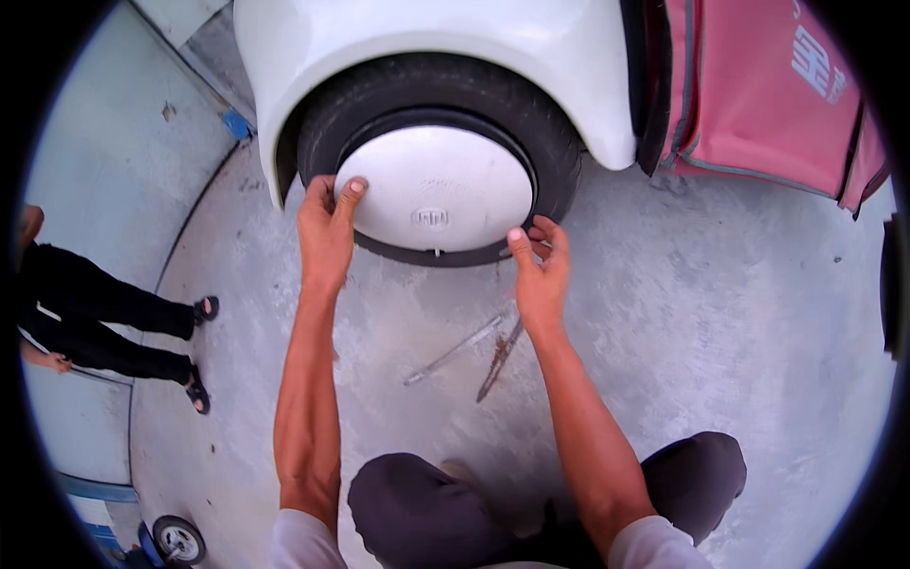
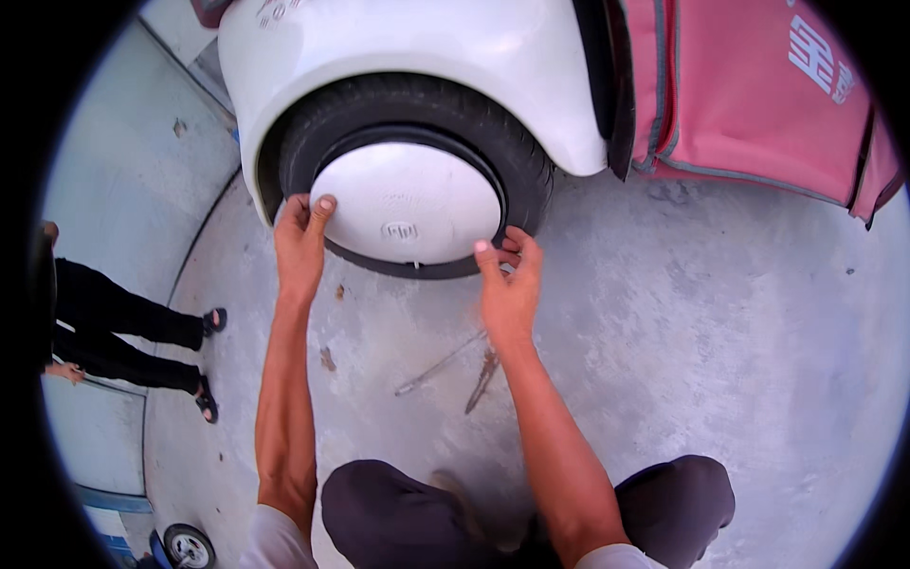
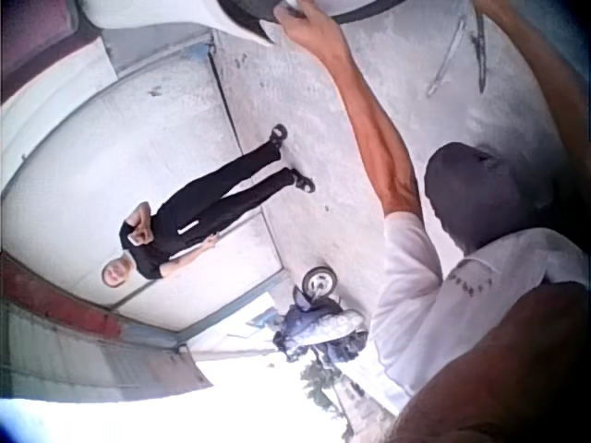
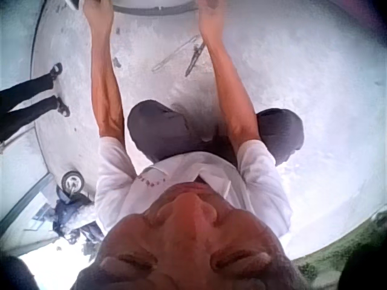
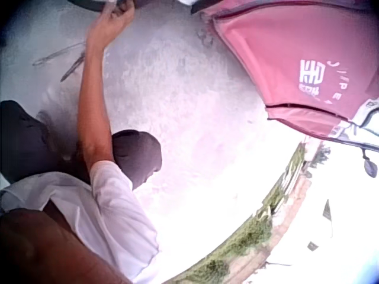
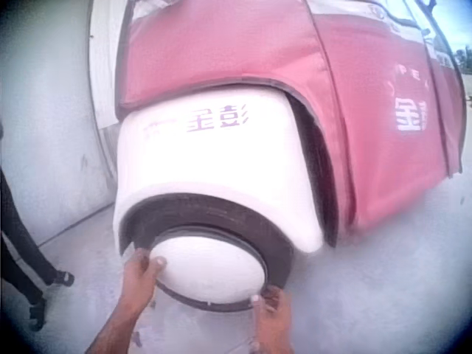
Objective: The person pries a white hubcap off a scooter wheel using metal levers, then uses the levers to pry the tire bead away from the wheel rim.
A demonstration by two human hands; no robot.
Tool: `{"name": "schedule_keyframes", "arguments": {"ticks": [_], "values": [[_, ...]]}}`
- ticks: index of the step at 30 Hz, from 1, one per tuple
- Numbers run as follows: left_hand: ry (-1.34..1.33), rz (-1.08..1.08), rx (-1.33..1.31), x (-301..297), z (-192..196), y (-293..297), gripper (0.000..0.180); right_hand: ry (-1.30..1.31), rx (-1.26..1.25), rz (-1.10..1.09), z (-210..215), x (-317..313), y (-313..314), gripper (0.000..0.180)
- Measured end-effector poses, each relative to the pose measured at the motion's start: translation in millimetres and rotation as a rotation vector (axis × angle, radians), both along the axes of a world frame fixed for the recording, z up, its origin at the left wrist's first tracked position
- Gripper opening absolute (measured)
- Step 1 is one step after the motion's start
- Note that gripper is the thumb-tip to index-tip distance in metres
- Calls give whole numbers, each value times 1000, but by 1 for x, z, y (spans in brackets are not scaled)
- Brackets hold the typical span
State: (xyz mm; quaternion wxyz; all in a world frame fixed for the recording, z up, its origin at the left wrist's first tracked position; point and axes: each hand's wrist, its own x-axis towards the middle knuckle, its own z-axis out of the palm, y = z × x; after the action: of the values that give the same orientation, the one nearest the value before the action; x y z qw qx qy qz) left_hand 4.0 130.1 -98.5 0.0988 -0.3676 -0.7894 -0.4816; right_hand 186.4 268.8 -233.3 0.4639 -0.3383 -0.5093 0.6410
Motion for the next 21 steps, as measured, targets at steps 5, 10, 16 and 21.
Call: {"name": "schedule_keyframes", "arguments": {"ticks": [5, 10, 16, 21], "values": [[-93, 59, 43, 21, -3, -5, 50, -676, 593, 253, -128, 45, -9, 42], [526, 179, -181, 58, 2, -12, 51, -838, 1113, 363, -203, 76, -30, 45], [950, -242, -407, 93, 29, 42, 66, -1044, 1360, 737, -210, 78, -6, 48], [1071, -316, -457, 82, 26, 78, 56, -800, 1579, 571, -208, 60, 3, 36]]}}
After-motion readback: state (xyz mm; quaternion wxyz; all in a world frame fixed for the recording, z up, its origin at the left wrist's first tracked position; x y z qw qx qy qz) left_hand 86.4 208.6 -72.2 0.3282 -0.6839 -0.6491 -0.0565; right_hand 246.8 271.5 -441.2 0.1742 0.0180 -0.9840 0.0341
